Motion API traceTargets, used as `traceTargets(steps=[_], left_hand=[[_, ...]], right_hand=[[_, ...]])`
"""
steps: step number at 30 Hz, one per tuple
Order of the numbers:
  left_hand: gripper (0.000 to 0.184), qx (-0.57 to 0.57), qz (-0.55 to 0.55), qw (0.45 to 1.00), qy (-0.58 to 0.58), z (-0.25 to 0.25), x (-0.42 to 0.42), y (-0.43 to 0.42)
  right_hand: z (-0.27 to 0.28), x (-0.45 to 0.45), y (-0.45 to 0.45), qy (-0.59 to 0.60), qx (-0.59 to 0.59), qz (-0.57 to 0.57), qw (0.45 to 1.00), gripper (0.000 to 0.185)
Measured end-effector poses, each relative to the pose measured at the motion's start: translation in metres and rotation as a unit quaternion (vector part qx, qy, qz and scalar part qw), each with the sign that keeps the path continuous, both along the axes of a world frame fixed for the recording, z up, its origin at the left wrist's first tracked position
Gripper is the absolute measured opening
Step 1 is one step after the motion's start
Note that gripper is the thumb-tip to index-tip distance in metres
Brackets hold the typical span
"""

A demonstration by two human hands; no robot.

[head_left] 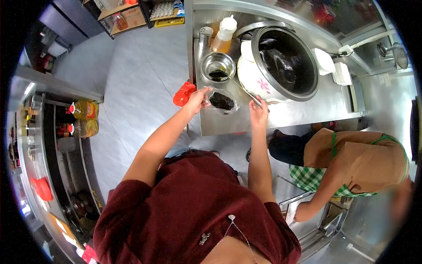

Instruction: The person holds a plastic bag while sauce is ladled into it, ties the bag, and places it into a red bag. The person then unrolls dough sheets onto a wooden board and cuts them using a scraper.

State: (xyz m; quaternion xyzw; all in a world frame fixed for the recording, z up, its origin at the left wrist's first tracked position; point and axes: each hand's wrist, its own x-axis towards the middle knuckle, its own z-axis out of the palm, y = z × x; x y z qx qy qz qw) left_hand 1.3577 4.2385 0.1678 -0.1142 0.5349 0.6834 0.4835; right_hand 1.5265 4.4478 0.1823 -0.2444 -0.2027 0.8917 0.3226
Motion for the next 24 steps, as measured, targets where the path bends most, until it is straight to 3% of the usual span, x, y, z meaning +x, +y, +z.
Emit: traceTargets(steps=[7,11,16,19,20,23,24], left_hand=[[0.027,-0.021,-0.011,1.0,0.004,0.015,0.004,-0.005],[0.028,0.001,-0.02,1.0,0.004,0.015,0.003,-0.005],[0.028,-0.02,-0.007,1.0,0.009,0.026,0.007,-0.004],[0.026,-0.03,-0.018,0.999,0.028,0.032,0.008,-0.003],[0.026,-0.032,-0.024,0.998,0.038,0.036,0.008,-0.003],[0.025,-0.083,-0.073,0.978,0.179,0.056,0.009,-0.002],[0.03,-0.083,-0.087,0.954,0.276,0.062,0.009,-0.003]], right_hand=[[-0.062,0.015,0.02,-0.078,-0.089,-0.078,0.99,0.016],[-0.075,0.02,0.014,-0.201,-0.119,-0.002,0.972,0.015],[-0.056,0.006,-0.026,-0.323,0.054,0.189,0.926,0.045],[-0.037,-0.008,-0.042,-0.399,0.2,0.237,0.863,0.032],[-0.031,-0.011,-0.045,-0.41,0.202,0.191,0.869,0.016],[0.006,-0.012,-0.04,-0.393,0.328,0.173,0.841,0.011],[0.02,-0.013,-0.04,-0.366,0.349,0.146,0.85,0.011]])
